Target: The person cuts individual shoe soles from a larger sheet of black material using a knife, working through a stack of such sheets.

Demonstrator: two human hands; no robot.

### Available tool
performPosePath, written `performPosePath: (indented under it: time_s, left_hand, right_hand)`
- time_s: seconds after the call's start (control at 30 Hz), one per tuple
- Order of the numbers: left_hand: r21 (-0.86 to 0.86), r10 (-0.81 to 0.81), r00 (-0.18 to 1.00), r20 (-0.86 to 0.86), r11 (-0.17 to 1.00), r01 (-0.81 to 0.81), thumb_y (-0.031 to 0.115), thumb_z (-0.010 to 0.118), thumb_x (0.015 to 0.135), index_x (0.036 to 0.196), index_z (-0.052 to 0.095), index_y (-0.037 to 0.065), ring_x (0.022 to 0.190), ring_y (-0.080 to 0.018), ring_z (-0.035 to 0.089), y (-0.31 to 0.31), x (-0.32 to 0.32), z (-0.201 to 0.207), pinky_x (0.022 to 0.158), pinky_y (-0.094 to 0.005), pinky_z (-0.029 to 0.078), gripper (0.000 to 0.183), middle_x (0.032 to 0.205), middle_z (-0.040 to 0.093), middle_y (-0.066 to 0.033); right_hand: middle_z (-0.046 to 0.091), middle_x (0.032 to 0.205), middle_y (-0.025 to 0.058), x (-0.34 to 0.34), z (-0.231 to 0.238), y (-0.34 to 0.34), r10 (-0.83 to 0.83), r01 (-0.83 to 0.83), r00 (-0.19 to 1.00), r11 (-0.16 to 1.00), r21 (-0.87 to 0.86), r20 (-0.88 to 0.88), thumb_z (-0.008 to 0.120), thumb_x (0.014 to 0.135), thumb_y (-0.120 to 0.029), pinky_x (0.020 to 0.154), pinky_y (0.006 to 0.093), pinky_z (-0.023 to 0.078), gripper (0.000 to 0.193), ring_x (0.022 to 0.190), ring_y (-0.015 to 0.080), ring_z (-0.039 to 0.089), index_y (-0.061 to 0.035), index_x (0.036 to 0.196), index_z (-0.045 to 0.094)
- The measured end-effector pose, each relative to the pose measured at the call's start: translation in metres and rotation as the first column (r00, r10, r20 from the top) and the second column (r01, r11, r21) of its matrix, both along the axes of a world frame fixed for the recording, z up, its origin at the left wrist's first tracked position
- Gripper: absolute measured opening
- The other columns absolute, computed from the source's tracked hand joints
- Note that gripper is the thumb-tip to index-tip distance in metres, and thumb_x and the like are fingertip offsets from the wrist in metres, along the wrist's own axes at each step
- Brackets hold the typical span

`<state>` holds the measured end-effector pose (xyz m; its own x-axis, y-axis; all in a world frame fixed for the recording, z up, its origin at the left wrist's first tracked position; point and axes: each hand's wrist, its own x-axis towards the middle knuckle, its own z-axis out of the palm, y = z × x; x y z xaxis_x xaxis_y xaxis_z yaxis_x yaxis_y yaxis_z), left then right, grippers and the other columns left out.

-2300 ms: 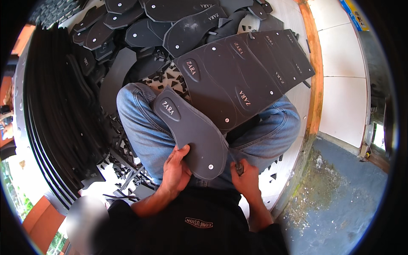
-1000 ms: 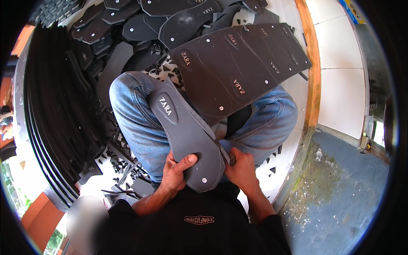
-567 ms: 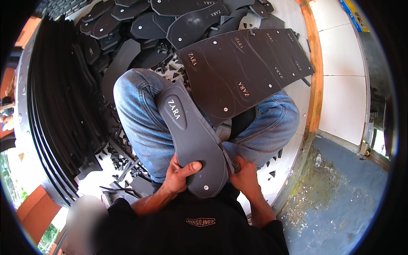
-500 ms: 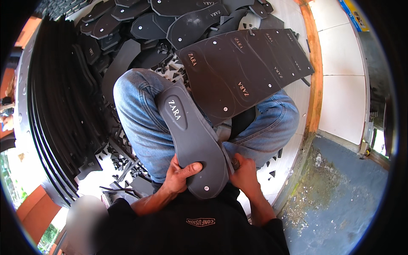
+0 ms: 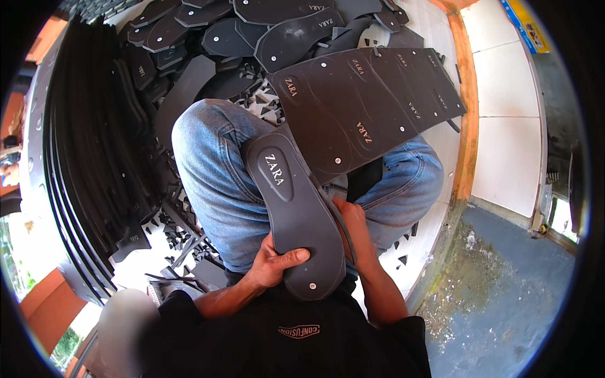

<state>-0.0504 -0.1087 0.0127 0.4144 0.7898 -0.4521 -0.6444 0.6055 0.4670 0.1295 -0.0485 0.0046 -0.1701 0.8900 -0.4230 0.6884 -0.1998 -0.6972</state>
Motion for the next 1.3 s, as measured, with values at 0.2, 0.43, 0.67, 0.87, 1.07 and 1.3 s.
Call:
performPosePath:
  time_s: [0.2,0.43,0.67,0.87,1.07,1.3]
  left_hand:
    - [0.047,-0.008,1.000,-0.002,0.999,0.008,0.008,0.066,0.083,0.117,0.051,0.002,0.097,-0.0138,0.059,0.000,0.002,0.000,0.085,-0.0283,0.047,0.038,0.105,0.062,-0.0058]
    - [0.154,-0.087,0.989,-0.117,0.983,0.104,0.010,0.067,0.082,0.120,0.049,0.003,0.100,-0.0137,0.057,0.004,-0.002,0.003,0.089,-0.0291,0.045,0.042,0.107,0.061,-0.0047]
    - [-0.030,0.206,0.961,-0.186,0.976,-0.215,0.022,0.068,0.084,0.116,0.052,0.005,0.093,-0.0098,0.056,0.046,-0.001,0.014,0.085,-0.0271,0.044,0.040,0.102,0.061,-0.0016]
    - [-0.010,0.254,0.923,-0.291,0.963,-0.268,0.023,0.067,0.085,0.112,0.053,0.004,0.087,-0.0092,0.057,0.048,0.008,0.024,0.081,-0.0260,0.046,0.036,0.097,0.061,-0.0018]
    - [0.021,0.249,0.917,-0.312,0.967,-0.256,0.021,0.065,0.087,0.113,0.051,0.003,0.087,-0.0097,0.058,0.047,0.011,0.029,0.079,-0.0257,0.047,0.035,0.098,0.061,-0.0033]
    - [0.062,0.239,0.909,-0.340,0.971,-0.232,0.016,0.064,0.087,0.114,0.049,0.002,0.087,-0.0085,0.057,0.046,0.013,0.029,0.079,-0.0245,0.047,0.033,0.099,0.061,-0.0027]
  right_hand:
    - [0.062,0.072,0.0231,-0.019,-0.008,0.014,-0.072,0.072,0.997,0.997,-0.021,-0.011,0.057,0.080,-0.014,0.065,0.0478,0.047,0.013,0.074,0.0426,0.061,-0.0013,0.083,0.056]
    - [0.059,0.069,0.0254,-0.040,-0.004,0.037,-0.146,0.146,0.989,0.985,0.097,-0.014,0.055,0.081,-0.014,0.061,0.0501,0.045,0.013,0.072,0.0446,0.059,-0.0014,0.077,0.053]
    - [0.056,0.061,0.0215,-0.039,0.012,0.021,-0.095,0.105,0.994,0.957,0.270,-0.049,0.062,0.077,-0.012,0.053,0.0466,0.044,0.017,0.061,0.0414,0.058,-0.0013,0.070,0.051]
    - [0.054,0.054,0.0173,0.000,0.017,-0.022,-0.187,0.133,0.971,0.940,0.313,0.149,0.064,0.076,-0.013,0.046,0.0417,0.043,0.021,0.051,0.0360,0.057,-0.0035,0.064,0.049]
    - [0.053,0.052,0.0162,0.000,0.009,-0.042,-0.136,0.100,0.983,0.959,0.265,0.123,0.064,0.077,-0.014,0.043,0.0432,0.042,0.021,0.047,0.0352,0.056,-0.0054,0.064,0.049]
    - [0.058,0.060,0.0170,-0.018,0.025,-0.010,-0.159,0.162,0.987,0.977,0.141,-0.032,0.062,0.078,-0.012,0.050,0.0414,0.044,0.013,0.058,0.0358,0.059,-0.0032,0.074,0.054]
